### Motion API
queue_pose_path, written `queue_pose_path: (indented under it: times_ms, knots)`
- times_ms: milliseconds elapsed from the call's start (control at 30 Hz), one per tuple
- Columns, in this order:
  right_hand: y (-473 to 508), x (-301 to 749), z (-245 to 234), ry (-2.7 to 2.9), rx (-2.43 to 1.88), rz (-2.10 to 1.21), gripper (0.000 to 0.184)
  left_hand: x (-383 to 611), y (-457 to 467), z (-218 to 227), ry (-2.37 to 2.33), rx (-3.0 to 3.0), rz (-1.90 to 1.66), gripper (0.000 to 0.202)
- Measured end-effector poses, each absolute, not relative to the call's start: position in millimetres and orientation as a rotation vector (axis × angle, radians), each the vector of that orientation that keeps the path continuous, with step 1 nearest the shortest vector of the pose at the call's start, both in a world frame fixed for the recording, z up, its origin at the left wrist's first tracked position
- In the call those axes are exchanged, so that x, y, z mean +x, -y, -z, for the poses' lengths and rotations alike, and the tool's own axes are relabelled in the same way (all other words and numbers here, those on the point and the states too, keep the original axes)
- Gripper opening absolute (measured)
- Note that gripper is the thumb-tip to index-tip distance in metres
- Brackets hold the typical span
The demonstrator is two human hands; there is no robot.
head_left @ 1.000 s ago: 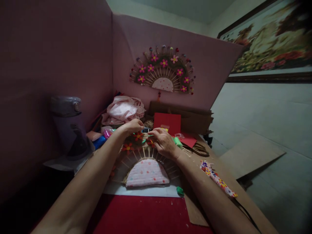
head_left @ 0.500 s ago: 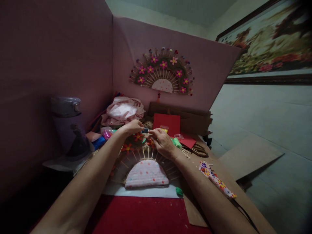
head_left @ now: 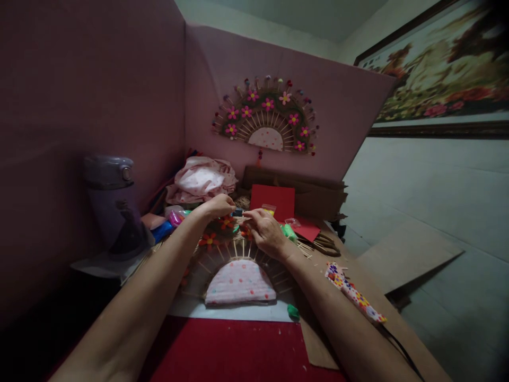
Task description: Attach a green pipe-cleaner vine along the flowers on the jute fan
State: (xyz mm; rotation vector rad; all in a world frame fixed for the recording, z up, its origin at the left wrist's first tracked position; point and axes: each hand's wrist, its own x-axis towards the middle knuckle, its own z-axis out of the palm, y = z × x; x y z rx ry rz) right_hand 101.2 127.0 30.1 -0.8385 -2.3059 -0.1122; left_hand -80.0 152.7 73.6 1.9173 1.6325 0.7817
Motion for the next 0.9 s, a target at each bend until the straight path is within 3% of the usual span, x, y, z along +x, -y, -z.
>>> queue_pose_path:
  times_ms: [900]
  knots:
    - [-120.1,100.5,-29.6,2.398,-0.805,0.195,0.035,-80.8,-159.5,-69.4,-1.667,1.986,-0.799,0.012]
